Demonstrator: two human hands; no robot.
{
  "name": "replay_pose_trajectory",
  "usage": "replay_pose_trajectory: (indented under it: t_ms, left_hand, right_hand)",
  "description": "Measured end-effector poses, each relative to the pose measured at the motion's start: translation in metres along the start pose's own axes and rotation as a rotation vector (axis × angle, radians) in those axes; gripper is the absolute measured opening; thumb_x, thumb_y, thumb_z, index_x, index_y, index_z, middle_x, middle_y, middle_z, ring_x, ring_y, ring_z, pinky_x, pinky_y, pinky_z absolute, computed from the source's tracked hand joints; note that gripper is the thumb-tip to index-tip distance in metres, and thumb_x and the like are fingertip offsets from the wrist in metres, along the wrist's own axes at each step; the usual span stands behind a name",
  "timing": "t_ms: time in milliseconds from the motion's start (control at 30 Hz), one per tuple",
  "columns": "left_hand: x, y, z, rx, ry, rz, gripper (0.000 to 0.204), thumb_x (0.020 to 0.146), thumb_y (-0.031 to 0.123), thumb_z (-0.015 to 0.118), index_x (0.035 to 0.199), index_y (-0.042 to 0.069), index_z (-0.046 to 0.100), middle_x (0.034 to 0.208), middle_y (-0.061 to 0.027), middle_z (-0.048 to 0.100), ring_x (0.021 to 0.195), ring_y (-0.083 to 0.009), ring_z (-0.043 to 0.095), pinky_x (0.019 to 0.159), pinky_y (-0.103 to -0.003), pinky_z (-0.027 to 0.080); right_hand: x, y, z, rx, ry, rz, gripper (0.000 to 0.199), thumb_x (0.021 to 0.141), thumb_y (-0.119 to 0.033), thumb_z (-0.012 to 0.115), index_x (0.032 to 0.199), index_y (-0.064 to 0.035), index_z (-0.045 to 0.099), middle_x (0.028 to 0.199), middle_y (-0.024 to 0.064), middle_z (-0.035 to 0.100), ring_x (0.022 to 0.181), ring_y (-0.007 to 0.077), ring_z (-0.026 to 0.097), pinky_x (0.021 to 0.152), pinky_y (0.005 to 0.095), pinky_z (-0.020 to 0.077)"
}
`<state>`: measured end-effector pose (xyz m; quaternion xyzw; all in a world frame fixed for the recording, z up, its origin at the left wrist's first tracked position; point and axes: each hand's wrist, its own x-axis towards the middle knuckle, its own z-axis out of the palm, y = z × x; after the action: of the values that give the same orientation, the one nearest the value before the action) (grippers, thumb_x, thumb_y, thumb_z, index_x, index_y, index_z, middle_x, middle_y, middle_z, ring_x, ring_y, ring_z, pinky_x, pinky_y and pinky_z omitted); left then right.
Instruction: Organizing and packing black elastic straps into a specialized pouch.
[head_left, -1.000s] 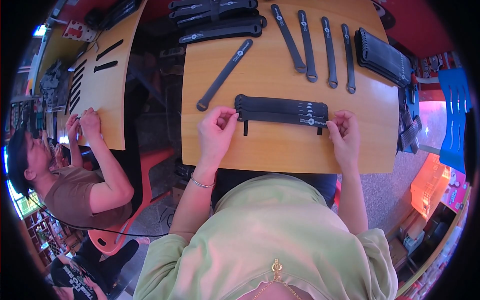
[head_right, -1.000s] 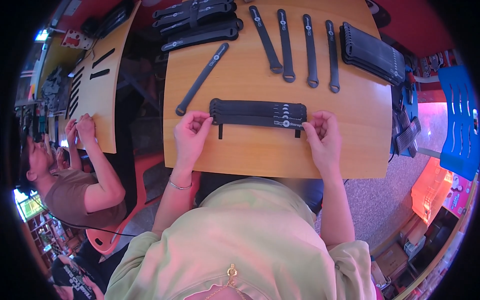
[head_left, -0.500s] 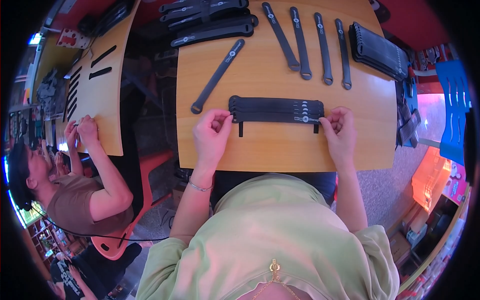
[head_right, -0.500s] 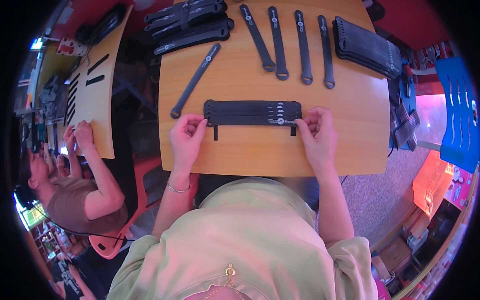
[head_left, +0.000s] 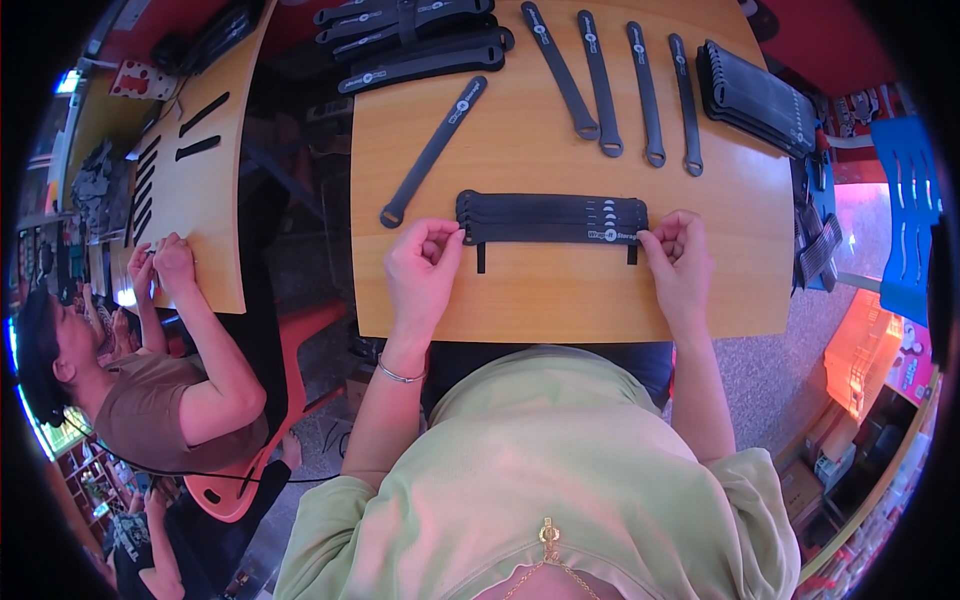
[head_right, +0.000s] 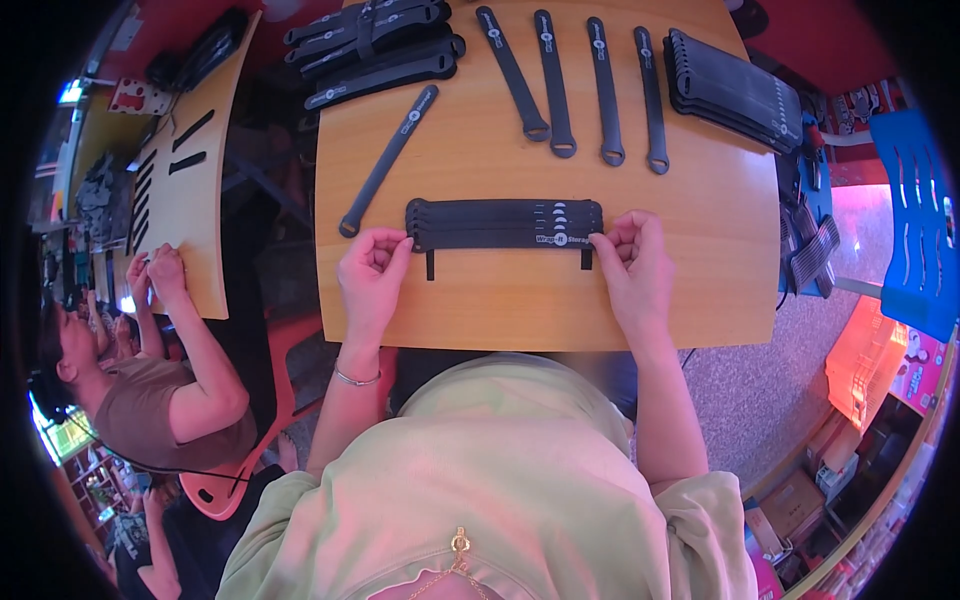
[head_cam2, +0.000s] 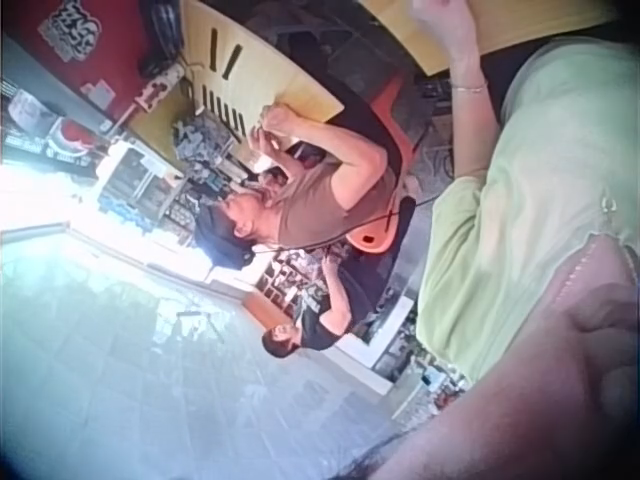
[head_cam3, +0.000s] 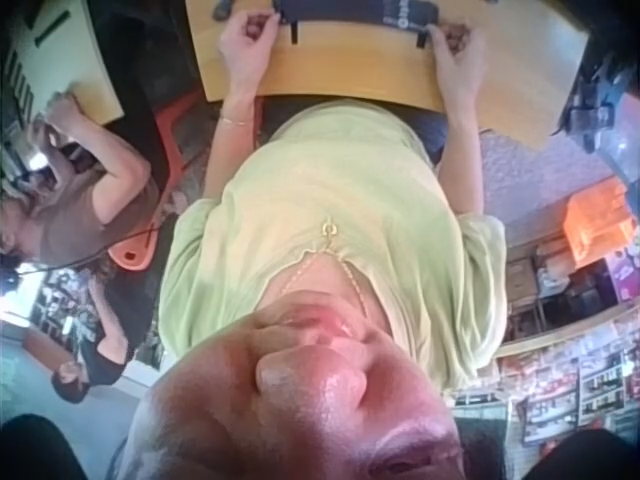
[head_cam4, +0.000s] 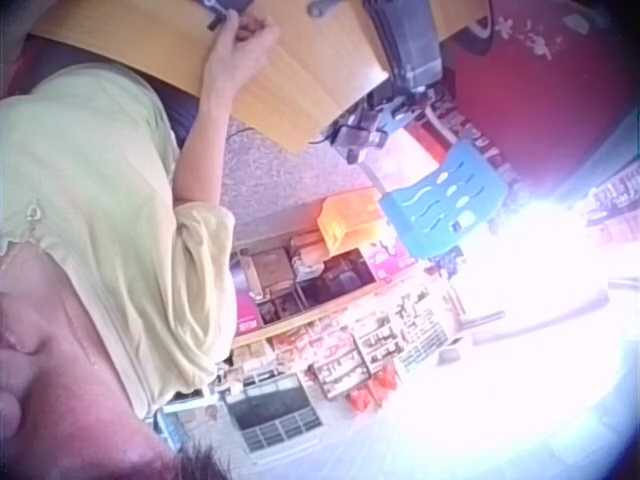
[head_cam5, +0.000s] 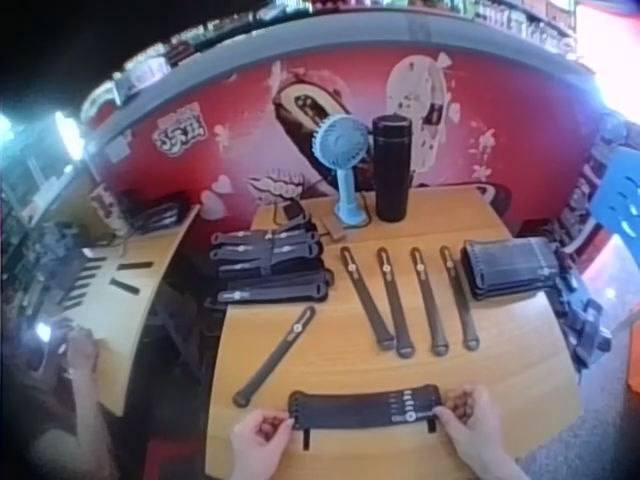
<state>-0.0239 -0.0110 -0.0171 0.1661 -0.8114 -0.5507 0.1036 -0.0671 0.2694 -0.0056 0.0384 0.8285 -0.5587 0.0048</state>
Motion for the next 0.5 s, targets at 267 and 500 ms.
replay_pose_trajectory:
  t_ms: [267,500]
  left_hand:
    - [0.0002,0.0014,0.0001,0.011,-0.001,-0.01,0.006,0.08,-0.002,0.067,0.085,-0.002,0.064,0.068,-0.0001,0.059,0.051,-0.0019,0.042,0.048,-0.018,0.035]
    - [0.0,0.0032,-0.0006,0.023,0.0,-0.004,0.006,0.08,-0.001,0.067,0.085,-0.002,0.064,0.068,-0.0002,0.059,0.052,-0.0022,0.042,0.048,-0.018,0.035]
  right_hand:
    - [0.0008,0.0037,0.0003,-0.017,0.009,-0.022,0.027,0.082,-0.001,0.068,0.099,-0.0027,0.047,0.077,0.0028,0.055,0.064,0.0072,0.053,0.057,0.0201,0.0447]
    - [0.0007,0.0007,0.0012,-0.038,0.009,-0.005,0.027,0.082,-0.001,0.068,0.099,-0.0025,0.047,0.077,0.0031,0.055,0.064,0.0075,0.053,0.057,0.0206,0.0451]
